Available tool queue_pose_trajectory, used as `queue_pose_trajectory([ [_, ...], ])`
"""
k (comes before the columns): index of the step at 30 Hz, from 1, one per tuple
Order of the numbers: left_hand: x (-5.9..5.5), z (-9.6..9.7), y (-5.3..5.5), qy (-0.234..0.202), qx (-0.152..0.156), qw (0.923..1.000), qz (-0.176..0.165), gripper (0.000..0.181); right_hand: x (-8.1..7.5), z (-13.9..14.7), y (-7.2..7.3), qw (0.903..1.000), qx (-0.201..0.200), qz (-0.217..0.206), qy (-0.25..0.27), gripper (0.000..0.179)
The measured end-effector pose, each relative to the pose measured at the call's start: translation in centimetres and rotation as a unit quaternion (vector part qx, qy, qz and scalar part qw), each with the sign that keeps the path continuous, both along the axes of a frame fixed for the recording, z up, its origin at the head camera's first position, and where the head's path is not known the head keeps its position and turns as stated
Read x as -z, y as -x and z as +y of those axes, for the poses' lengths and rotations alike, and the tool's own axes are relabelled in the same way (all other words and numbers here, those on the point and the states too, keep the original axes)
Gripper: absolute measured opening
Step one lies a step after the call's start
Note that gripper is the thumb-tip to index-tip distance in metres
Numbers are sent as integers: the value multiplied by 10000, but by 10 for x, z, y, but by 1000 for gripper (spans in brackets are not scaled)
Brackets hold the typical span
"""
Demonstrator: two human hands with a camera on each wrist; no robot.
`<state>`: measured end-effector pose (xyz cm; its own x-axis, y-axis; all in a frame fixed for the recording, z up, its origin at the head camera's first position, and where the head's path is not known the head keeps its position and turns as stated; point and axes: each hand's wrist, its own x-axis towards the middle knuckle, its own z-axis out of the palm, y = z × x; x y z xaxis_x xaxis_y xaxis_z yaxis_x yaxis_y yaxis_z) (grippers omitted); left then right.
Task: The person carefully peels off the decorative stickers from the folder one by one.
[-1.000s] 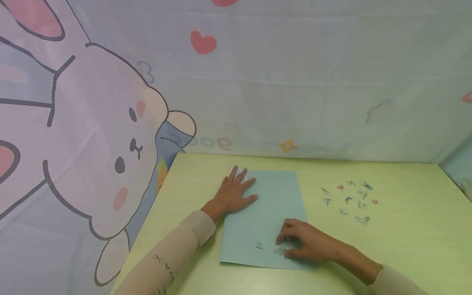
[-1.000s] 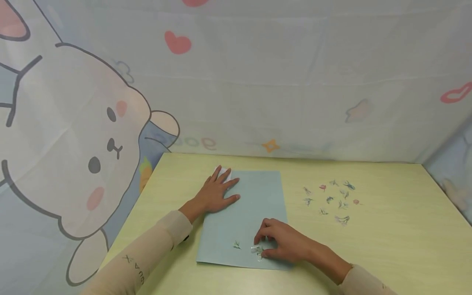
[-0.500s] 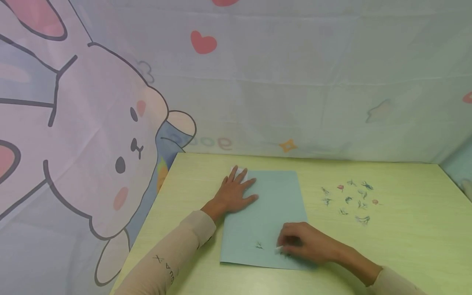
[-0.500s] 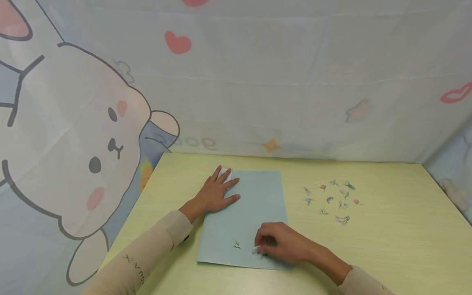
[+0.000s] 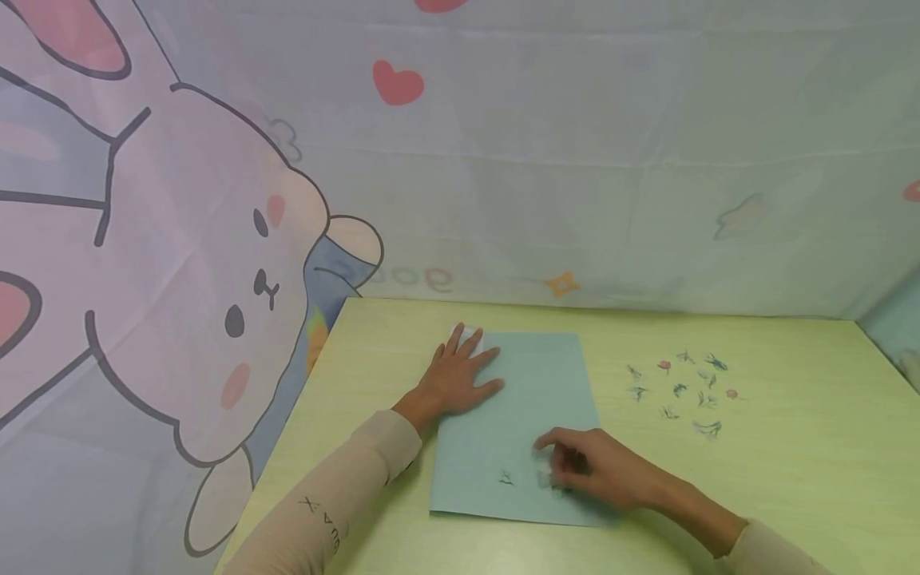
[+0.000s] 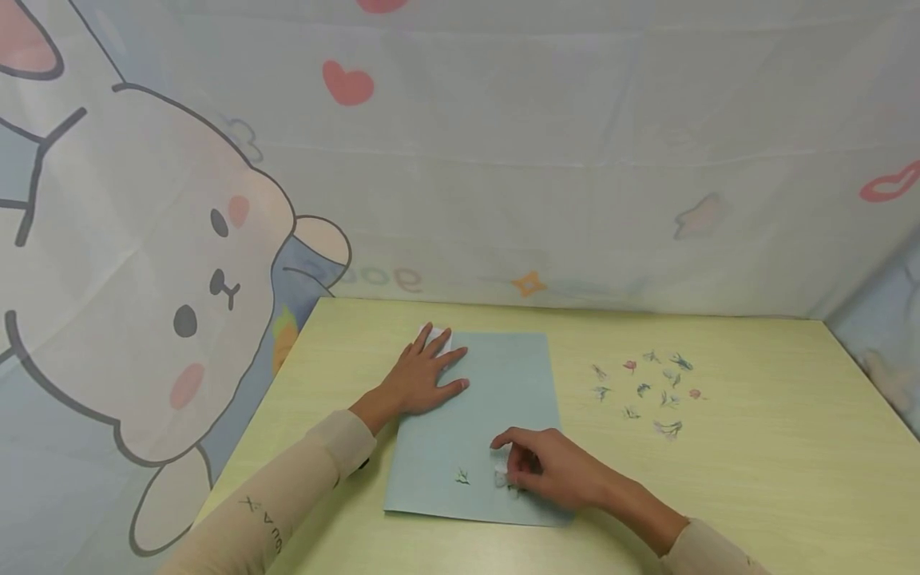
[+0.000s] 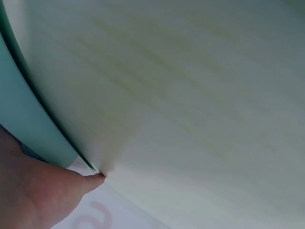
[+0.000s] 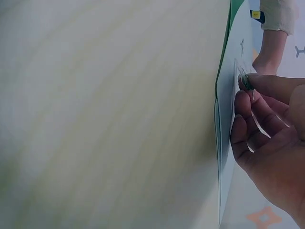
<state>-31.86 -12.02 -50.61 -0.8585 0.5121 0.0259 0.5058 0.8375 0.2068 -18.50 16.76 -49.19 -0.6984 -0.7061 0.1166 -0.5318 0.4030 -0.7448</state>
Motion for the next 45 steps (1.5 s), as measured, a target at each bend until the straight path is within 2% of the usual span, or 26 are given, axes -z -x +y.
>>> queue_pose_trajectory([
  [5, -1, 0, -1, -51, 22, 10000, 20, 69, 1, 5, 3, 9996, 212, 115, 120, 23],
  [13, -3, 0, -2, -22, -6, 10000, -33, 69, -12, 18, 7, 9970, 688, 253, 242, 11],
  [22, -2, 0, -2, -68, 32, 10000, -36, 69, -28, 50, 12, 9928, 999, 650, 88, 7],
  [26, -2, 0, -2, -66, 39, 10000, -16, 69, -37, 68, 15, 9887, 1211, 878, 50, 13],
  [34, -1, 1, 1, 12, -22, 10000, -22, 69, -47, 114, 25, 9707, 1853, 1526, -150, 17],
  [39, 3, 2, 5, 84, -68, 9999, 24, 69, -41, 143, 32, 9606, 2146, 1745, -271, 16],
  [45, 5, 4, 6, 55, -123, 9999, -58, 70, -30, 174, 42, 9389, 2614, 2197, -434, 18],
])
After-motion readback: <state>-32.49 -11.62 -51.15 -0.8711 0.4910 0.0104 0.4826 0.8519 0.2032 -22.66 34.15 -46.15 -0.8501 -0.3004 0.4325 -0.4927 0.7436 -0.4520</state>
